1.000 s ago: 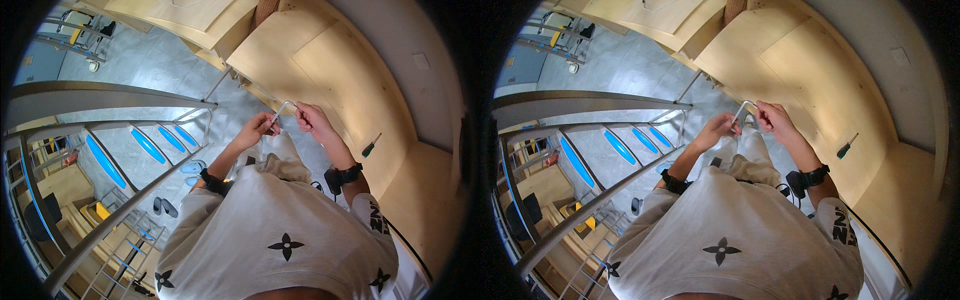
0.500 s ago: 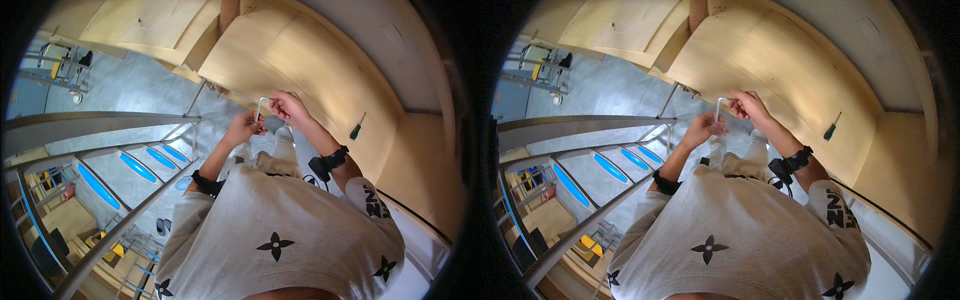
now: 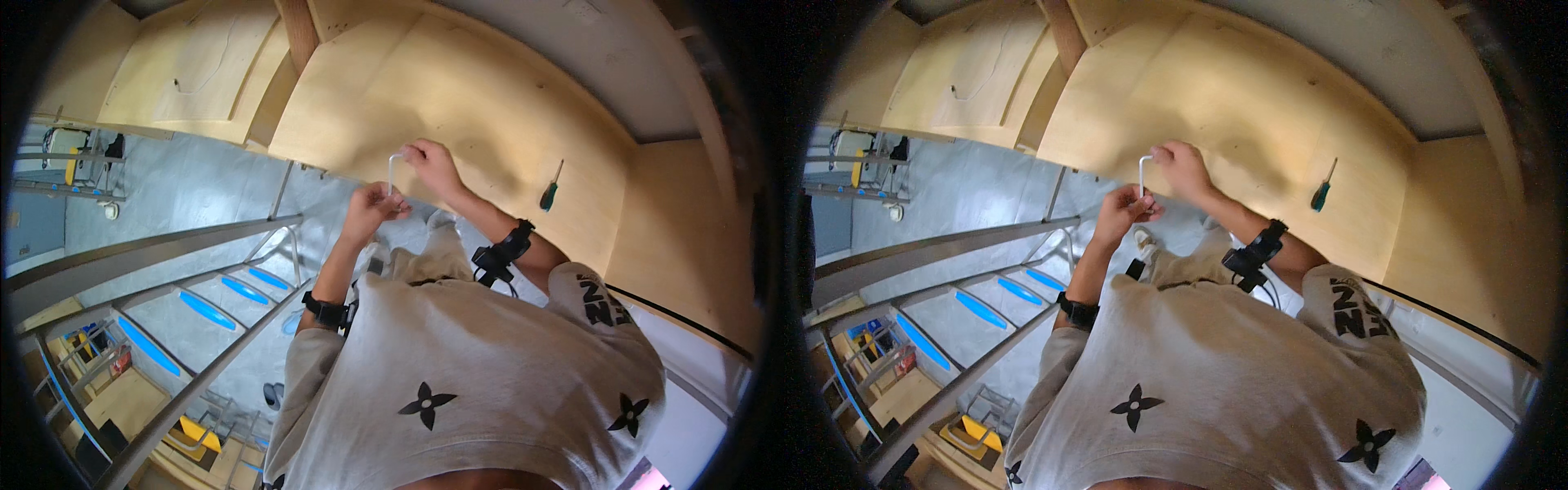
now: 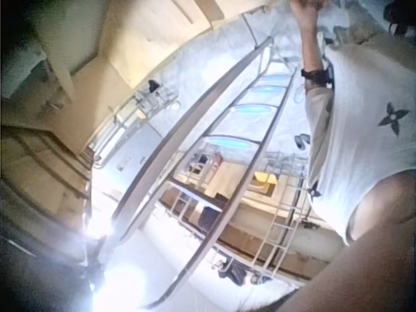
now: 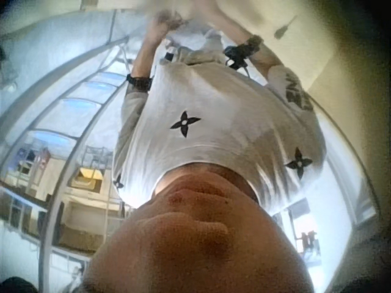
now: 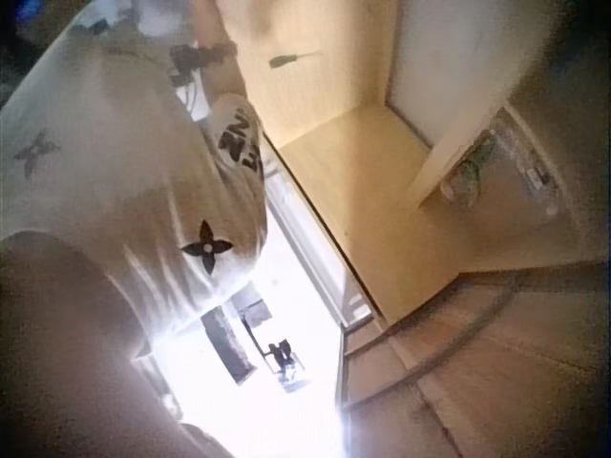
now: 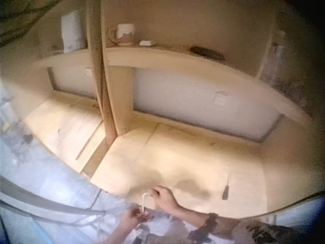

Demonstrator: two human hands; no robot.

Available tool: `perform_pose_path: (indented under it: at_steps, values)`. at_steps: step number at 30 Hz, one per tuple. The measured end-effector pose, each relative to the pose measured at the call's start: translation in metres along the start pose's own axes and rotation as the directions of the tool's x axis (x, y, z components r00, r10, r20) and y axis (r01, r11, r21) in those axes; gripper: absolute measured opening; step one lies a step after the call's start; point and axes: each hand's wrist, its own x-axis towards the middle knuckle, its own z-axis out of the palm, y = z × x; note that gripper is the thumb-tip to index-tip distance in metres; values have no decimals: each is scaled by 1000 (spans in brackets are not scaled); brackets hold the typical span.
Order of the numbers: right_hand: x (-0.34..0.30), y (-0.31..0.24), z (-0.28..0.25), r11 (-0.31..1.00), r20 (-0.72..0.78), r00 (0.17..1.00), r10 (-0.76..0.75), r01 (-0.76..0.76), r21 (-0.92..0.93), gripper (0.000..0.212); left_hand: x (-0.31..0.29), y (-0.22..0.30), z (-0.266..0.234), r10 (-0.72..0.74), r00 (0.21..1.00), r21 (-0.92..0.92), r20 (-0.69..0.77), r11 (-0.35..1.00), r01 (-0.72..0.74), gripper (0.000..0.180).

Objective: The person uses a screwdriver to unscrew a hinge from a wooden cabinet and then positions a handle onto a wooden panel.

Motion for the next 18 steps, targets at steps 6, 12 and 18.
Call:
perform_pose_path:
  at_steps: [6,12,18]
  values:
    - [5,9,-15,995,1,1000,4,-4,-102,15,15,-8,14,-57,998,-69,29,996,59,7]
    - [3,7,-19,961,57,992,110,-121,250,12,17,-13,15,-40,999,-70,2,997,40,5]
    - [1,42,-27,951,218,927,305,-309,-13,27,13,-27,12,-83,996,-19,-11,996,83,6]
